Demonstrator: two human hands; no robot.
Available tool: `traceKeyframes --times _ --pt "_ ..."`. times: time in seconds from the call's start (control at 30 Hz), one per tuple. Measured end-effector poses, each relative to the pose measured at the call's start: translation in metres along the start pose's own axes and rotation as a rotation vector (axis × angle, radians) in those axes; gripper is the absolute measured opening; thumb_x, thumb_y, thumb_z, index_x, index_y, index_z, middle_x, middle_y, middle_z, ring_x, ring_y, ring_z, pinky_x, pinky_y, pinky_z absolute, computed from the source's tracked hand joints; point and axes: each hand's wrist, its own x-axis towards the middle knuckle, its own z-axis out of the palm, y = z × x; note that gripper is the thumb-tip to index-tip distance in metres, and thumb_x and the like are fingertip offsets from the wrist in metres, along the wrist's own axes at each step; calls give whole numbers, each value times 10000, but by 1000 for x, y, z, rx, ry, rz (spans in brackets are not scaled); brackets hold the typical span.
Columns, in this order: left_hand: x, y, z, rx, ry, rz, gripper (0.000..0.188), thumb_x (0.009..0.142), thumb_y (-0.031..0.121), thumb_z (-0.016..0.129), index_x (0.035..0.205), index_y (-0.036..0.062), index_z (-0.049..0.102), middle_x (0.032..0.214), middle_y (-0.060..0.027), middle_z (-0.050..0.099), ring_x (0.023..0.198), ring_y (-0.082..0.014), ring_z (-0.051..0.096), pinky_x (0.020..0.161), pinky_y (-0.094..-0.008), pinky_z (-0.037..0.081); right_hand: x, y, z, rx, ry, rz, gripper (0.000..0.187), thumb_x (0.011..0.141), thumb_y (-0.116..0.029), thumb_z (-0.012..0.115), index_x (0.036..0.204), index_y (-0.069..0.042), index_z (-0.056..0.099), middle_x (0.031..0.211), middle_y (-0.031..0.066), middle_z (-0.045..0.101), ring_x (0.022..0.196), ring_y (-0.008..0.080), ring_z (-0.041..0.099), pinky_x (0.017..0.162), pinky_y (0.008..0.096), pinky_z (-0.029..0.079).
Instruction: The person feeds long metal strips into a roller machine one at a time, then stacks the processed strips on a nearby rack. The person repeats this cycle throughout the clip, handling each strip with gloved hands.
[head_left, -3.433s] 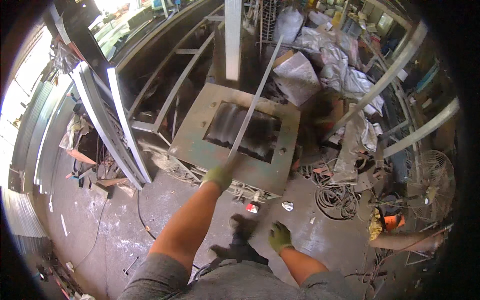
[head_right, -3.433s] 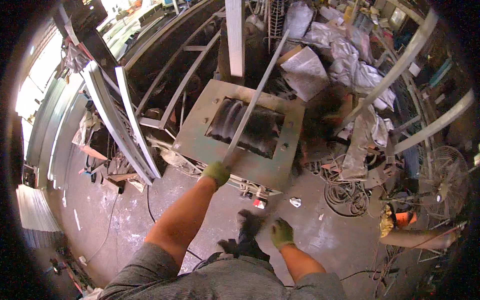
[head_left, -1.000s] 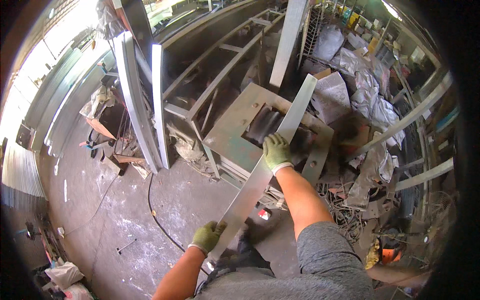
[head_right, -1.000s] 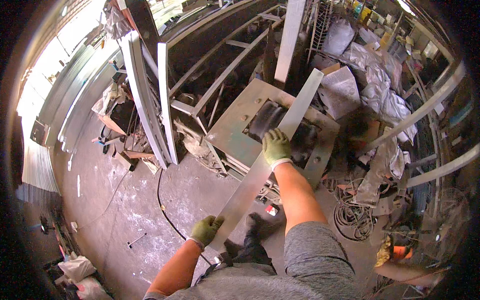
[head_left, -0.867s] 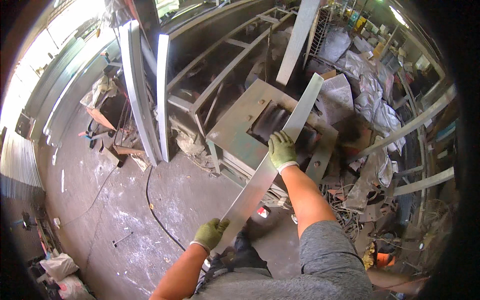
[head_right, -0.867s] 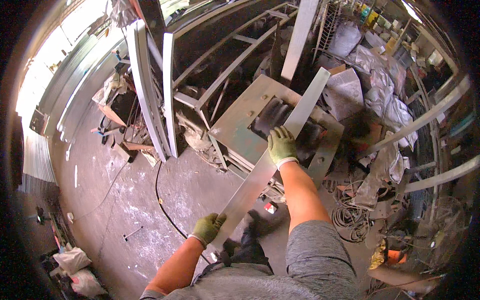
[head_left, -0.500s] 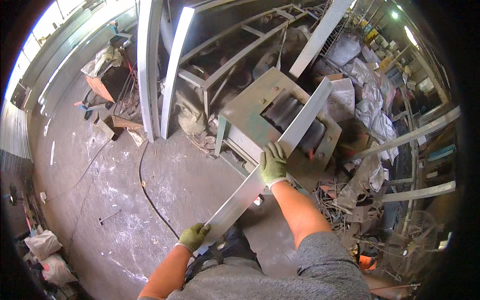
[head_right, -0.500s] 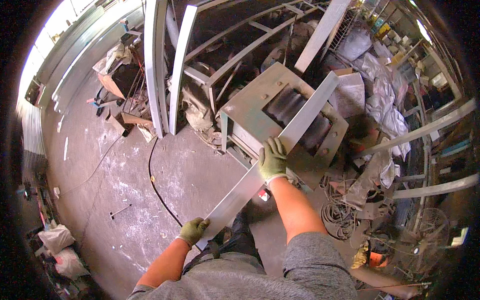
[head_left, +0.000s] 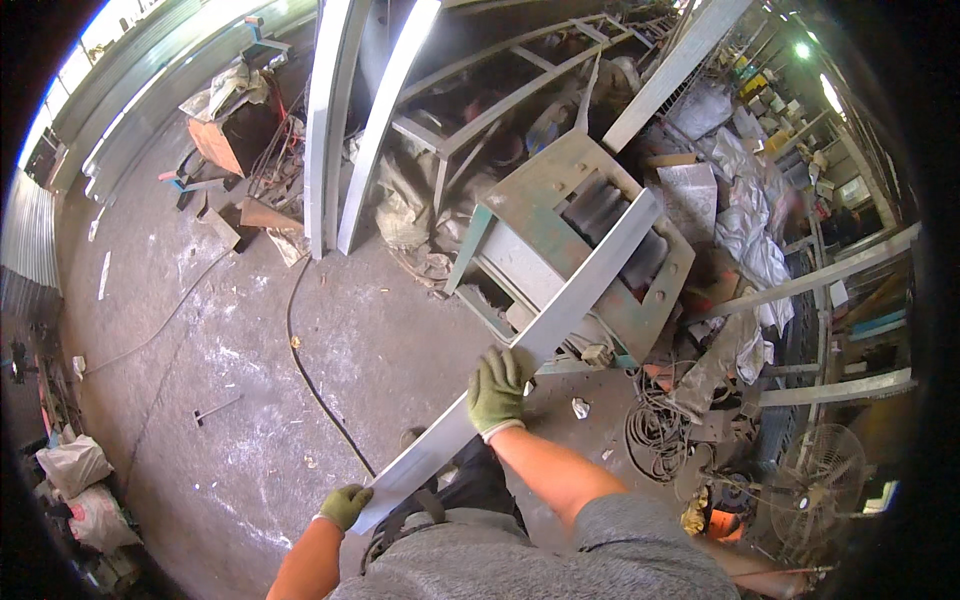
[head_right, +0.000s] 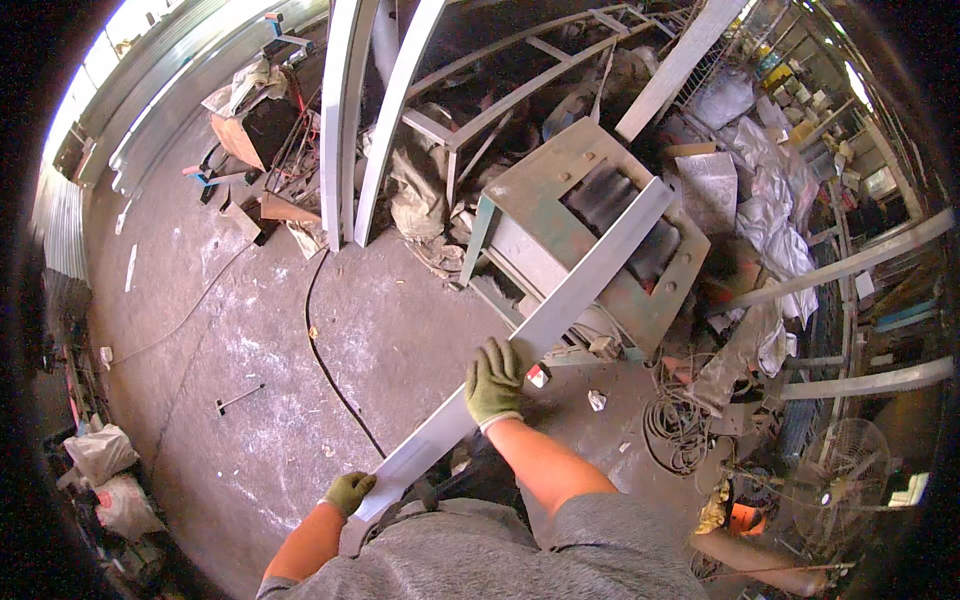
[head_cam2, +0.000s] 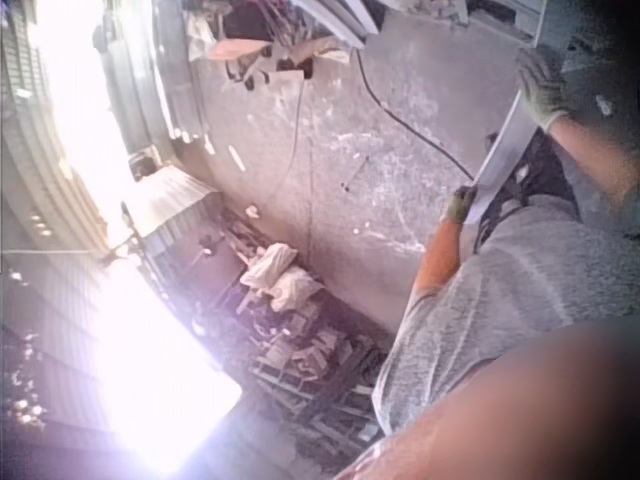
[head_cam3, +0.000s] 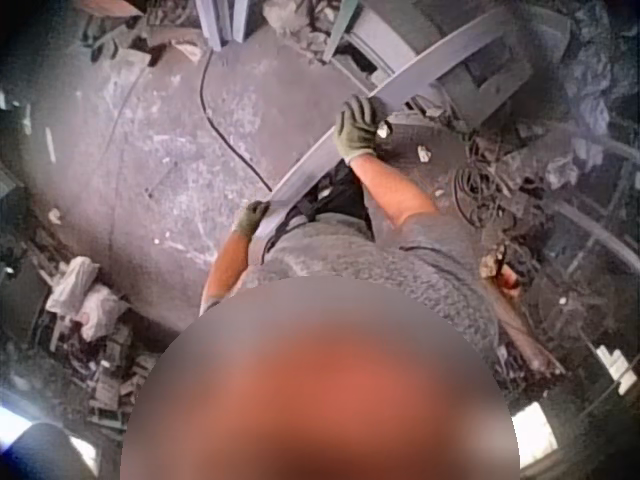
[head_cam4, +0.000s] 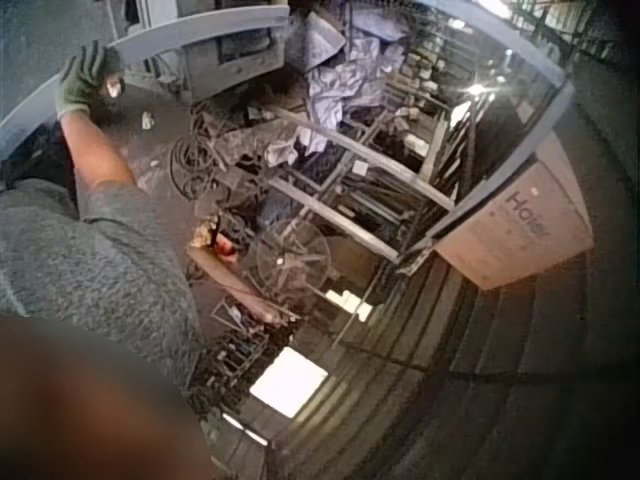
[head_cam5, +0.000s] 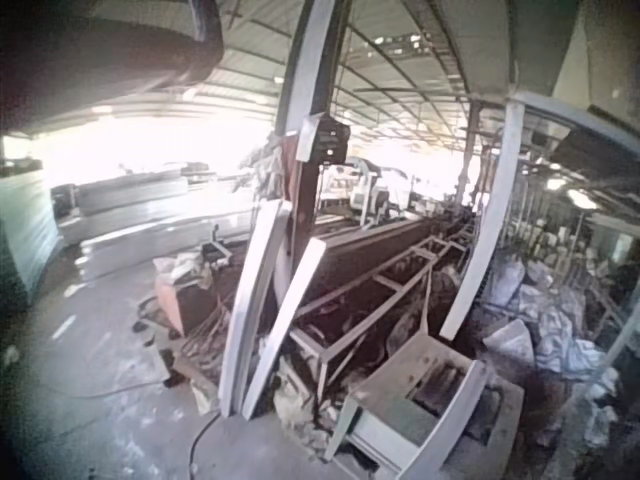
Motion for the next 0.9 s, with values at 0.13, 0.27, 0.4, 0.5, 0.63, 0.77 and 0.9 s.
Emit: traceKeyframes --times 0.13,0.27,0.4,0.5,0.63,0.77,0.9 --pt "-33 -62 -6 -19 -3 -56 521 1100 559 656 1198 83 846 1113 -225 836 1075 -401 801 971 -504 598 -41 -50 0 38 -42 -9 445 1086 -328 632 1404 -26 708 1626 208 586 1551 478 447 1292 669 324" --pt "-65 -110 -19 73 70 -60 514 1085 548 674 1175 71 842 1097 -237 832 1074 -417 806 959 -503 606 -72 -90 -8 109 -115 -35 496 1090 -384 631 1427 -27 701 1643 223 570 1553 490 436 1307 653 312" --pt "-96 -138 -39 43 61 -49 504 1080 549 675 1150 80 847 1086 -230 833 1071 -424 807 953 -504 612 -92 -117 -16 185 -196 -72 524 1098 -400 638 1474 -40 700 1667 216 560 1584 489 410 1331 621 303" --pt "-115 -151 -51 42 77 -80 462 1076 508 708 1180 83 858 1085 -199 856 1064 -355 828 967 -479 620 -102 -127 -25 283 -276 -92 535 1104 -427 646 1496 -68 699 1708 194 540 1611 481 394 1344 620 296" --pt "-96 -133 -56 72 61 -57 509 1092 519 663 1213 61 848 1113 -226 844 1061 -370 809 960 -476 616 -86 -110 -26 269 -246 -133 568 1104 -416 640 1535 -48 665 1733 197 507 1630 479 368 1342 654 277" --pt "-38 -39 -48 117 19 -55 620 1057 642 679 1243 70 828 1197 -243 831 1159 -459 785 1009 -517 603 -28 -39 -26 30 -282 -135 623 1130 -445 563 1604 -44 612 1769 199 463 1680 461 311 1344 671 269" --pt "7 111 -29 294 78 159 756 999 729 725 1325 48 747 1191 -271 820 1125 -498 783 942 -559 608 63 76 -42 -64 -197 -138 669 1139 -455 526 1634 -7 565 1771 250 452 1667 515 328 1356 661 265"
